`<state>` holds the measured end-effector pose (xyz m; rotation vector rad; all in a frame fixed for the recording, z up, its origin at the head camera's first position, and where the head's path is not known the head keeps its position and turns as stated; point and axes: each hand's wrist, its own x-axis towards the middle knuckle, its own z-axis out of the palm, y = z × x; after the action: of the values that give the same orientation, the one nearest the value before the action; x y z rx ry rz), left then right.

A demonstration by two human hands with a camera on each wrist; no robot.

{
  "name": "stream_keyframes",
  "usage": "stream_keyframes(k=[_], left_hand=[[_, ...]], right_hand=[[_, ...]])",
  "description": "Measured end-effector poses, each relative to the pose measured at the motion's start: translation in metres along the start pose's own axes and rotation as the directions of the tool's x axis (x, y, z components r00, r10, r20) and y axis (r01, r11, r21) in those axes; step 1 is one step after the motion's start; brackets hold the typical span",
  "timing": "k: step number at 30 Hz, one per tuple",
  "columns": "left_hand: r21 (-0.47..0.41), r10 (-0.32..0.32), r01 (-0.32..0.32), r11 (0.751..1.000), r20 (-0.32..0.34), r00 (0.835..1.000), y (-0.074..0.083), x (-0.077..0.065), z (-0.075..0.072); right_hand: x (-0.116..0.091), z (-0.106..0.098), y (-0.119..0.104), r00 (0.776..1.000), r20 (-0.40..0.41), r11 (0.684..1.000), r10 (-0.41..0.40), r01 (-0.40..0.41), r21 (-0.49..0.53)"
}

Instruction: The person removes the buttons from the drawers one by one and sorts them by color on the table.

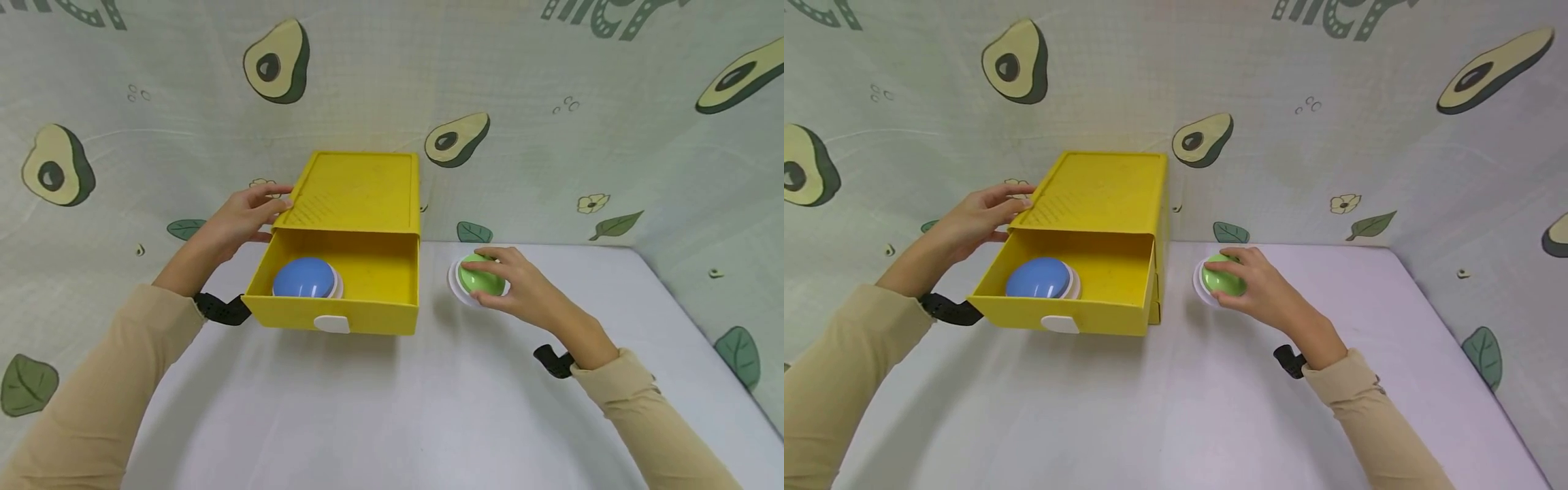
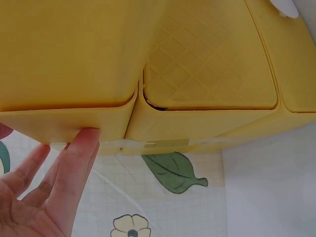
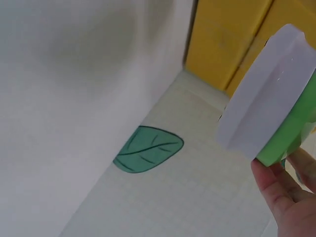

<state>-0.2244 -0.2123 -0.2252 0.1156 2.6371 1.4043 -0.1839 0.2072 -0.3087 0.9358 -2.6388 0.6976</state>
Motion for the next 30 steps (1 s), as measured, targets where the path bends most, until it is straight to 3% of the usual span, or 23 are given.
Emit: stream_keyframes(k=[6, 17, 30], left_hand=[[0.005, -0.002, 0.002, 1.0, -0.009, 1.0, -0.001, 0.001, 0.001], [0.021, 0.008, -0.008, 1.0, -0.016, 1.0, -0.002, 0.0, 0.0], [0.013, 0.003, -0.002, 1.0, -0.014, 1.0, -0.002, 0.001, 0.001]], right_hand=[[0.0, 0.011, 0.005, 0.995, 0.071, 0.996, 0.073, -0.076, 0.04], [0.005, 0.031, 0.014, 0.983, 0.135, 0.99, 0.126, -0.133, 0.048], [0.011, 0.049, 0.021, 0.968, 0.214, 0.988, 0.129, -0.144, 0.053]])
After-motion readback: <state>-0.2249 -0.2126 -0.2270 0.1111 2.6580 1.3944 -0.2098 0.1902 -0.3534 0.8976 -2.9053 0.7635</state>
